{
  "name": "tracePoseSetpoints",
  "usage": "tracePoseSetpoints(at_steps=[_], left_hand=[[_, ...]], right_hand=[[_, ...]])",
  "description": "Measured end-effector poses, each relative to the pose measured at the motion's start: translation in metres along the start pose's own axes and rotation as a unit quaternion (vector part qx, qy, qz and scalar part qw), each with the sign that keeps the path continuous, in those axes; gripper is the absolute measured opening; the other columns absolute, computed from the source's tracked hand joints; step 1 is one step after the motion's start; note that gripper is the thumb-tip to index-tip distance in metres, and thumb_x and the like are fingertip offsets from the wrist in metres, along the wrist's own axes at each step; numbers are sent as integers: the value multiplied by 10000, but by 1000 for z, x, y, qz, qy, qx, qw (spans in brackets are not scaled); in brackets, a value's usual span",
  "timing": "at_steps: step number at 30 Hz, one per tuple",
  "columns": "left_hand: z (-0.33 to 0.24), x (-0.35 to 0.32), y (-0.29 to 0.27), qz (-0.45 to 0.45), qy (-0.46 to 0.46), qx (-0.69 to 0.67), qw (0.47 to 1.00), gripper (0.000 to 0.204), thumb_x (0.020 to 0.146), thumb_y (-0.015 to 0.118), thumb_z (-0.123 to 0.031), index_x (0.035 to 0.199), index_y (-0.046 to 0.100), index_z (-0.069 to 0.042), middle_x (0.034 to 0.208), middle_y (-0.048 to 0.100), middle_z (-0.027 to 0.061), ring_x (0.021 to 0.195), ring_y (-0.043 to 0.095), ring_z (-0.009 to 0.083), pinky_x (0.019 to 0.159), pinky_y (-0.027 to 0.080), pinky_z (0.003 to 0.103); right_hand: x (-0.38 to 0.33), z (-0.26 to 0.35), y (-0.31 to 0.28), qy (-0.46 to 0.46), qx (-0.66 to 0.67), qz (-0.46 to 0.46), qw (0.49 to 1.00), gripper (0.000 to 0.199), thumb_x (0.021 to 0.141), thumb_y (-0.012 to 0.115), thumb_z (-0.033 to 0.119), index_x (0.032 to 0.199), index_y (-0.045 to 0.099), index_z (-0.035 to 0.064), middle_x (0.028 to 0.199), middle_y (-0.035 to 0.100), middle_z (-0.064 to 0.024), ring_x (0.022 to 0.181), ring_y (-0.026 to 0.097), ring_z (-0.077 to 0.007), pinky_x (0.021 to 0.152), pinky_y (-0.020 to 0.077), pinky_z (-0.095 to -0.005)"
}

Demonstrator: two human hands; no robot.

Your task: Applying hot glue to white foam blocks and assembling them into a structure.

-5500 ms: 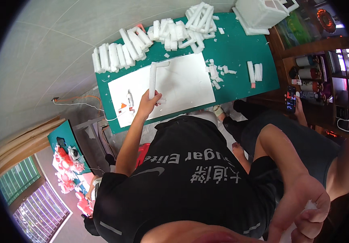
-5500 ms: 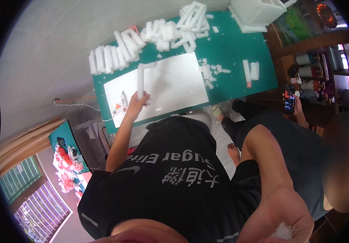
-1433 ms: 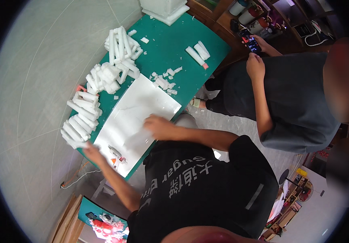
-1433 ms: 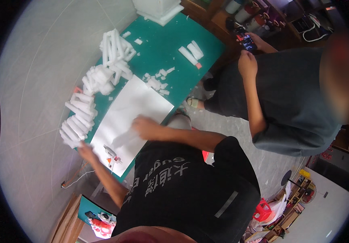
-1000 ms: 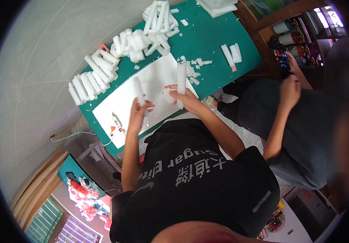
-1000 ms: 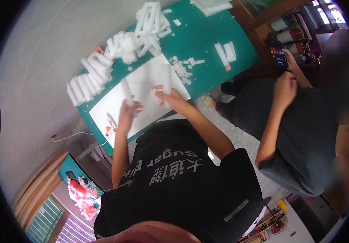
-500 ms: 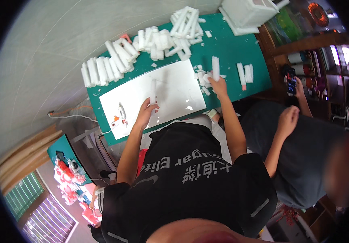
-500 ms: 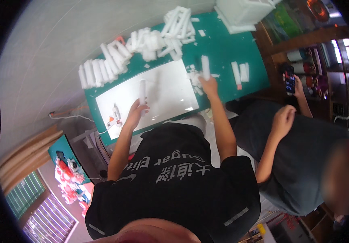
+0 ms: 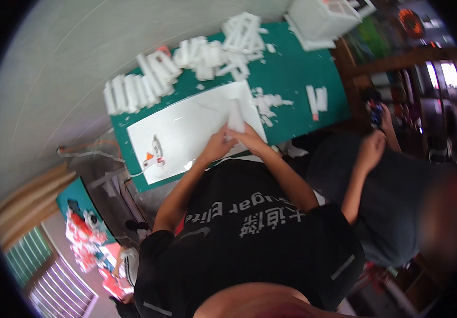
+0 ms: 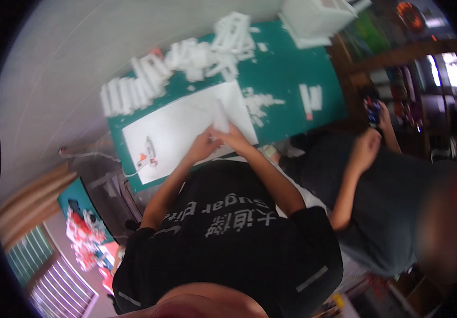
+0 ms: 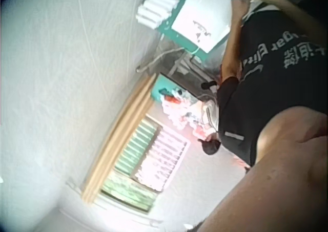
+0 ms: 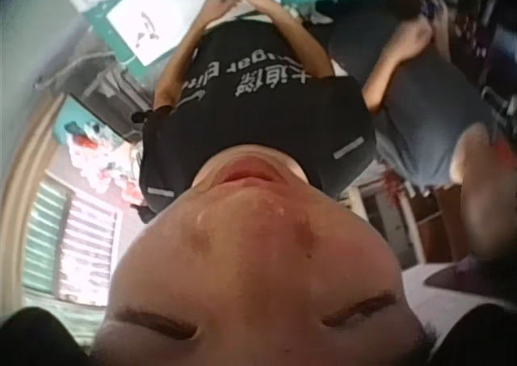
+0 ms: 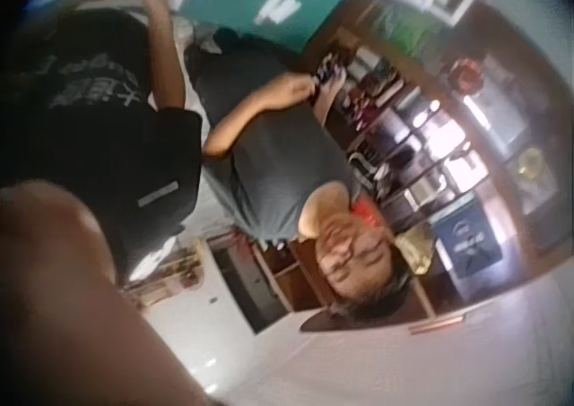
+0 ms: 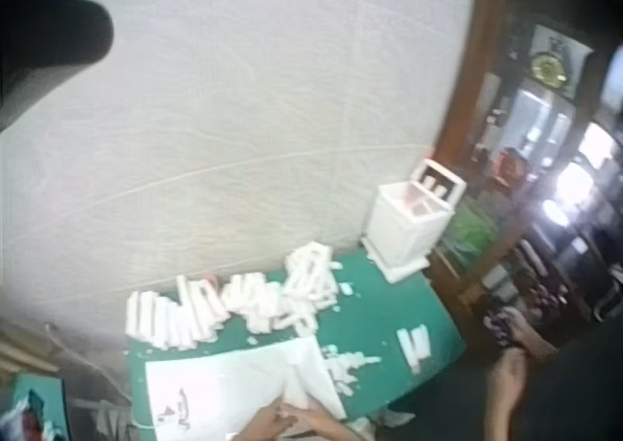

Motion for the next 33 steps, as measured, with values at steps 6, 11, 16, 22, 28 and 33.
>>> tracePoseSetpoints(at_steps=[6, 11, 16, 22, 28, 33], left_hand=[[2, -8, -14, 62, -5, -21, 998, 685, 899, 645, -266, 1454, 306, -52, 1163, 628, 166, 857, 653, 207, 750, 514, 326], [62, -38, -47, -23, -87, -92, 992, 550, 925, 598, -212, 1404, 384, -49, 1140, 629, 138, 857, 641, 178, 731, 508, 283], [102, -78, -65, -55, -150, -66, 985, 474, 925, 588, -218, 1349, 451, -57, 1117, 622, 147, 872, 631, 183, 738, 504, 284], [100, -95, -63, -109, -178, -167, 963, 433, 946, 573, -230, 1334, 468, -67, 1132, 618, 127, 875, 627, 167, 750, 497, 285], [95, -80, -53, -67, -186, -154, 968, 403, 958, 559, -238, 1309, 483, -56, 1131, 619, 122, 889, 635, 168, 758, 500, 288], [87, -71, -61, -65, -171, -114, 976, 381, 958, 557, -236, 1283, 503, -44, 1116, 624, 113, 889, 636, 171, 753, 496, 281]], right_hand=[[-8, 25, -93, 15, -138, -203, 969, 357, 795, 690, 175, 1096, 582, 18, 858, 653, -71, 836, 612, -147, 722, 491, -329], [-34, 46, -302, 23, -411, -485, 771, 675, 705, 742, 332, 1259, 506, 28, 1105, 643, -225, 1037, 622, -355, 887, 481, -438], [-41, 68, -328, 105, -511, -529, 669, 693, 732, 727, 365, 1313, 469, 88, 1264, 529, -187, 1210, 474, -372, 956, 436, -512], [-40, 49, -281, 65, -530, -592, 604, 565, 784, 676, 259, 1290, 478, 101, 1240, 504, -158, 1169, 466, -370, 933, 435, -524], [-37, 15, -253, -24, -563, -575, 593, 486, 769, 667, 212, 1225, 539, 103, 1179, 525, -158, 1111, 485, -367, 913, 423, -509], [-2, 9, -260, -34, -600, -431, 673, 384, 768, 656, 186, 1144, 627, 109, 1075, 564, -180, 1036, 519, -388, 893, 450, -480]])
Point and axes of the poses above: each hand's wrist, its own x-axis towards the middle knuckle, its own y-axis out of the palm, z = x × y, the point moved 4 cm from there along x, towards the middle knuckle
